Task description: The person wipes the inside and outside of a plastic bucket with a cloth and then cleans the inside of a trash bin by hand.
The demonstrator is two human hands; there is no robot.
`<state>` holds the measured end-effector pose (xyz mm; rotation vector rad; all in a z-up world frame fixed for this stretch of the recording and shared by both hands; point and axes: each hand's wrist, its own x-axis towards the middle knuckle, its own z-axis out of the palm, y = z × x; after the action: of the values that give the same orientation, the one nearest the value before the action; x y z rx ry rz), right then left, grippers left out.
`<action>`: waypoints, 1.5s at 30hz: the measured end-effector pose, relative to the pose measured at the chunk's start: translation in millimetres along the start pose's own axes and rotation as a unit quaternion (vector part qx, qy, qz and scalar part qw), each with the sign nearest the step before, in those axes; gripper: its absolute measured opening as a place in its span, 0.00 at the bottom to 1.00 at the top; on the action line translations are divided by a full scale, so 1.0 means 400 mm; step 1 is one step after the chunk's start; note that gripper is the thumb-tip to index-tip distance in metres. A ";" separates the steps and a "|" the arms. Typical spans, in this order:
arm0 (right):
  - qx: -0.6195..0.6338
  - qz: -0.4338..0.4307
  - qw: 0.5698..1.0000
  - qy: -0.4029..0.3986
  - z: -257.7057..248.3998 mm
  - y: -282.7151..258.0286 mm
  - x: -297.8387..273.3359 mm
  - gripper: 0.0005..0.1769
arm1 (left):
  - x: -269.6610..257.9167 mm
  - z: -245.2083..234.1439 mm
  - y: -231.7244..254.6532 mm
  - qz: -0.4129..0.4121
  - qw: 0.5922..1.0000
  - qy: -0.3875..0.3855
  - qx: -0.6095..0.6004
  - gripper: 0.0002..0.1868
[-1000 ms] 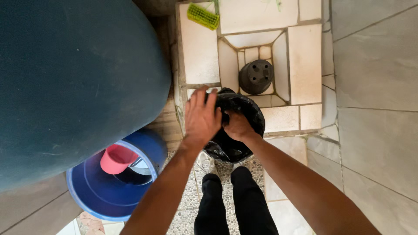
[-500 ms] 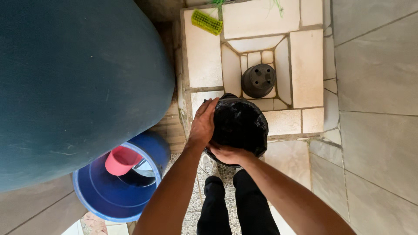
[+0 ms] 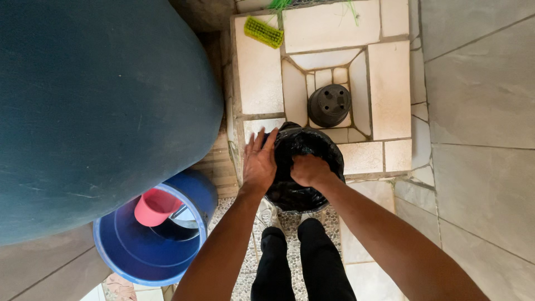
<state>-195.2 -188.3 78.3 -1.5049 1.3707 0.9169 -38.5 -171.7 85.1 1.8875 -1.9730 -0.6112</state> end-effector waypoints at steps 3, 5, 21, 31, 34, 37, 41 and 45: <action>0.034 -0.084 0.990 0.106 0.017 0.031 0.042 0.29 | -0.026 -0.013 0.024 0.085 0.990 0.039 -0.104 0.28; -0.035 -0.129 0.984 0.122 0.060 0.058 0.062 0.24 | -0.044 0.004 0.038 0.082 0.988 -0.051 -0.123 0.25; -0.177 -0.034 0.984 -0.013 0.173 0.095 0.061 0.33 | -0.099 0.181 0.042 -0.003 0.824 -0.480 0.302 0.35; -0.143 -0.114 0.982 0.049 0.146 0.046 0.005 0.29 | -0.033 0.066 0.113 -0.167 0.886 -0.431 0.041 0.48; -0.165 -0.083 0.983 0.023 0.220 0.080 0.053 0.29 | -0.020 0.064 0.105 -0.152 0.917 -0.370 0.002 0.52; -0.167 -0.076 0.982 0.034 0.238 0.081 0.072 0.29 | -0.025 0.058 0.113 -0.125 0.933 -0.336 -0.037 0.48; -0.099 -0.057 0.994 0.003 0.180 0.049 0.031 0.27 | -0.025 0.045 0.136 -0.164 0.901 -0.402 0.012 0.52; -0.021 -0.101 0.984 0.145 0.211 0.068 0.099 0.29 | -0.036 0.034 0.135 -0.159 0.908 -0.388 0.002 0.45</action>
<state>-214.4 -122.9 9.3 -1.8274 1.3752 0.6198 -90.9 -155.0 102.7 2.1971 -2.0606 -1.6664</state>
